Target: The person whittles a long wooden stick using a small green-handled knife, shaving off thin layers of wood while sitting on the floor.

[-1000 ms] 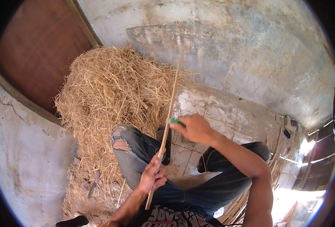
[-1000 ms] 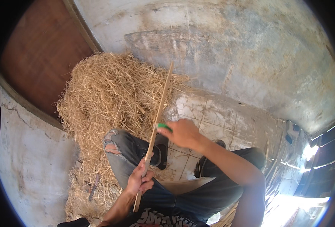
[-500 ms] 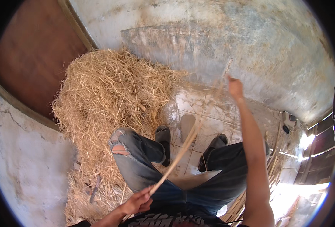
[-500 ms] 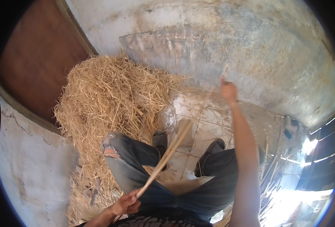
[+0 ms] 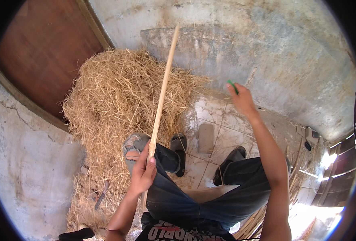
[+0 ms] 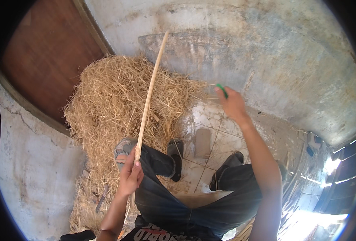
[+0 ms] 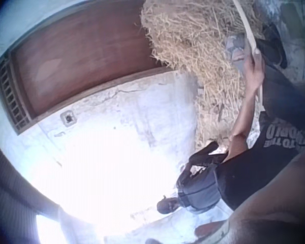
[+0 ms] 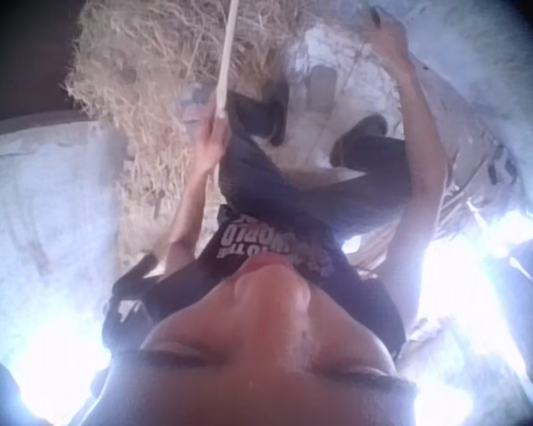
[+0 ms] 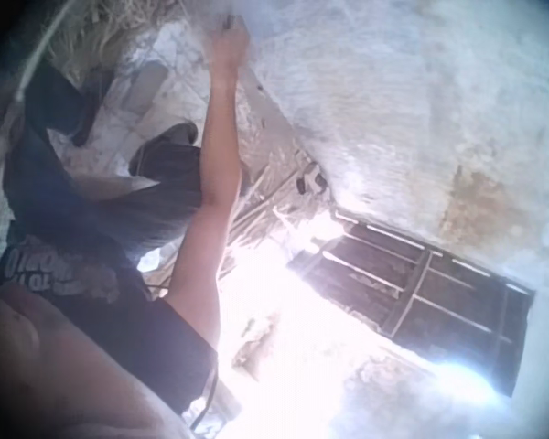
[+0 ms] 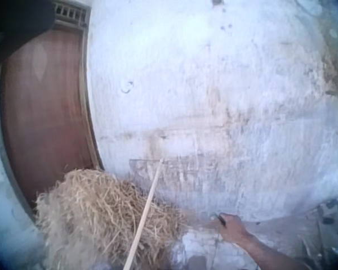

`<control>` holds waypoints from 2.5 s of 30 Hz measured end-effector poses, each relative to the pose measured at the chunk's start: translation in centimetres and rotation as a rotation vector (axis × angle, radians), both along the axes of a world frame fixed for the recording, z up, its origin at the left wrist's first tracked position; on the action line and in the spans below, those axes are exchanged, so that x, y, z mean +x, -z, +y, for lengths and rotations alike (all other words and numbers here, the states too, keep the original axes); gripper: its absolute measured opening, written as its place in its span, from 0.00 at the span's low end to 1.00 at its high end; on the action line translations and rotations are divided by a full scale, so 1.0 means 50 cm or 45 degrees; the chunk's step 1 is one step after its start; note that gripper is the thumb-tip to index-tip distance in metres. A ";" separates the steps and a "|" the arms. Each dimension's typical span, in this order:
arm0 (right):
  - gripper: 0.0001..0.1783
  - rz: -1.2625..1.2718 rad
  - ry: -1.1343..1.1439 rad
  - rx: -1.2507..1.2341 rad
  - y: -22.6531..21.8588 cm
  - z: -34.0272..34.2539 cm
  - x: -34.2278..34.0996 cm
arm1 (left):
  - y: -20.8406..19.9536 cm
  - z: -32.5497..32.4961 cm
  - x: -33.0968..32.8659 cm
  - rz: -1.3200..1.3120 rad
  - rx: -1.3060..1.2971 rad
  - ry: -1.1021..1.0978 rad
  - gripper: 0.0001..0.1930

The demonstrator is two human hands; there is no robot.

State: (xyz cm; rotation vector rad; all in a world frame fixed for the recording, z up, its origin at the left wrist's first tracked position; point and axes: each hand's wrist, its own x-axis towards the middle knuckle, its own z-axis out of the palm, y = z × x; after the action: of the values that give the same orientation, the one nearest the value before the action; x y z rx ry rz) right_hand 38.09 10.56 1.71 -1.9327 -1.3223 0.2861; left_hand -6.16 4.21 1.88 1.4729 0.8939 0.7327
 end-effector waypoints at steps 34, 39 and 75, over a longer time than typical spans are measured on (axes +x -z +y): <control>0.28 -0.176 -0.822 -0.009 -0.027 -0.183 -0.349 | 0.001 -0.001 0.066 -0.368 -0.884 0.279 0.27; 0.28 -0.204 -0.831 0.026 -0.018 -0.180 -0.356 | -0.001 -0.005 0.050 -0.355 -0.886 0.302 0.29; 0.21 0.853 -0.575 -0.039 -0.045 -0.111 -0.244 | 0.016 -0.090 -0.005 -0.638 -1.183 0.505 0.36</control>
State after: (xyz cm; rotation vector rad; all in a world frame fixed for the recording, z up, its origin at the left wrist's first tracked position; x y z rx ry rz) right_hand 25.89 5.01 3.96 -1.3434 -1.2585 1.0751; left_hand -6.42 -0.31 1.10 0.5565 0.4173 0.2790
